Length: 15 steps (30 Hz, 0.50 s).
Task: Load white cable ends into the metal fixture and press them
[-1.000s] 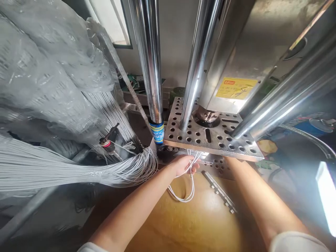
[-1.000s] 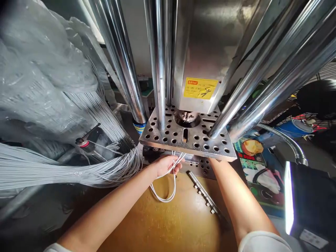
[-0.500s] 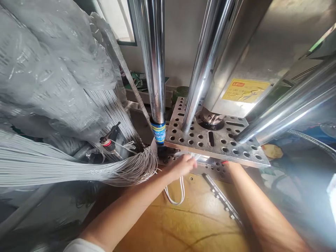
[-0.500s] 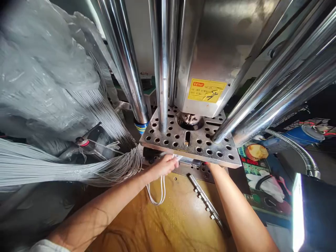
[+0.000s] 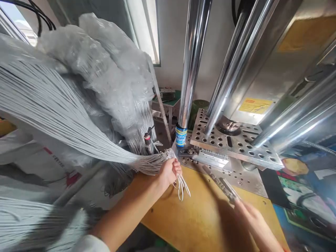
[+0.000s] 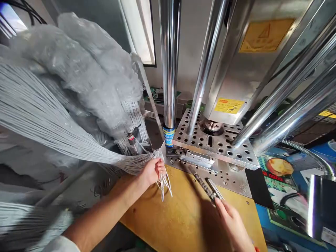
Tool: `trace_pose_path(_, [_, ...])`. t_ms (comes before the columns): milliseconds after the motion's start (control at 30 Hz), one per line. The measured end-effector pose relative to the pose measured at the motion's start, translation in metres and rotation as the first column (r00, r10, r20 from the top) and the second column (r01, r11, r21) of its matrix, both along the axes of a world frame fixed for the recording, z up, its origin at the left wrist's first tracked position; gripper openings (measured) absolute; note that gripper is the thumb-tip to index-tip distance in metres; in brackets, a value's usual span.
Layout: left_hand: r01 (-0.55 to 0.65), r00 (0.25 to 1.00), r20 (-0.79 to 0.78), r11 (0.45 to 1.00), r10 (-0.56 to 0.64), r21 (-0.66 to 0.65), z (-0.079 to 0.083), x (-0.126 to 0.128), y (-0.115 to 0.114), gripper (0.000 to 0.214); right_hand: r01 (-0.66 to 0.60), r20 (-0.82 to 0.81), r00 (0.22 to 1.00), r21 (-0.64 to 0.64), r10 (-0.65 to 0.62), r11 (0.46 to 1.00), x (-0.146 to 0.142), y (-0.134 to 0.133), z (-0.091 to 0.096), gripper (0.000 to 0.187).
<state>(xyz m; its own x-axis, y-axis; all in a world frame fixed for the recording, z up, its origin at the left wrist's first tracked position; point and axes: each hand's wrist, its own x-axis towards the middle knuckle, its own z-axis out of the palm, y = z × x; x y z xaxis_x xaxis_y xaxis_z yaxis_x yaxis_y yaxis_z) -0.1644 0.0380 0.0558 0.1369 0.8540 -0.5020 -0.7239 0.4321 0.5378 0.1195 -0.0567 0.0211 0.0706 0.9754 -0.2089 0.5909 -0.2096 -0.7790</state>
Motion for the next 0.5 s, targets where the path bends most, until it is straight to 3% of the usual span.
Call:
trace_pose_path(67, [-0.077, 0.988, -0.13, 0.996, 0.083, 0.044, 0.013, -0.014, 0.025, 0.018, -0.013, 0.164, 0.987, 0.118, -0.006, 0.993, -0.002, -0.017, -0.013, 0.04])
trace_pose_path(133, [-0.248, 0.898, -0.346, 0.962, 0.271, 0.111, 0.024, -0.025, 0.044, 0.014, -0.062, 0.315, 0.949, 0.172, 0.005, 0.983, -0.006, -0.03, -0.022, 0.038])
trace_pose_path(200, [-0.323, 0.827, -0.441, 0.937, 0.348, 0.133, 0.026, -0.032, 0.05, 0.005, -0.134, 0.437, 0.899, 0.231, 0.02, 0.964, -0.011, -0.036, -0.023, 0.037])
trace_pose_path(267, [-0.322, 0.746, -0.513, 0.904, 0.425, 0.282, 0.018, -0.032, 0.041, 0.014, -0.187, 0.441, 0.897, 0.323, 0.027, 0.928, -0.017, -0.031, -0.018, 0.034])
trace_pose_path(333, [-0.2, 0.614, -0.59, 0.826, 0.525, 0.527, 0.003, -0.025, 0.019, 0.026, -0.123, 0.232, 0.972, 0.379, 0.034, 0.917, -0.022, -0.009, -0.007, 0.034])
trace_pose_path(400, [0.073, 0.534, -0.658, 0.746, 0.532, 0.662, -0.011, -0.014, -0.005, 0.026, 0.074, -0.172, 0.985, 0.324, -0.018, 0.943, -0.027, 0.032, 0.005, 0.038])
trace_pose_path(433, [0.234, 0.533, -0.704, 0.718, 0.47, 0.656, -0.018, -0.008, -0.015, 0.023, 0.171, -0.416, 0.909, 0.297, -0.034, 0.939, -0.028, 0.057, 0.01, 0.043])
trace_pose_path(500, [0.511, 0.519, -0.796, 0.633, 0.313, 0.582, -0.031, 0.002, -0.029, 0.018, 0.194, -0.503, 0.864, 0.311, -0.012, 0.93, -0.031, 0.111, 0.018, 0.052])
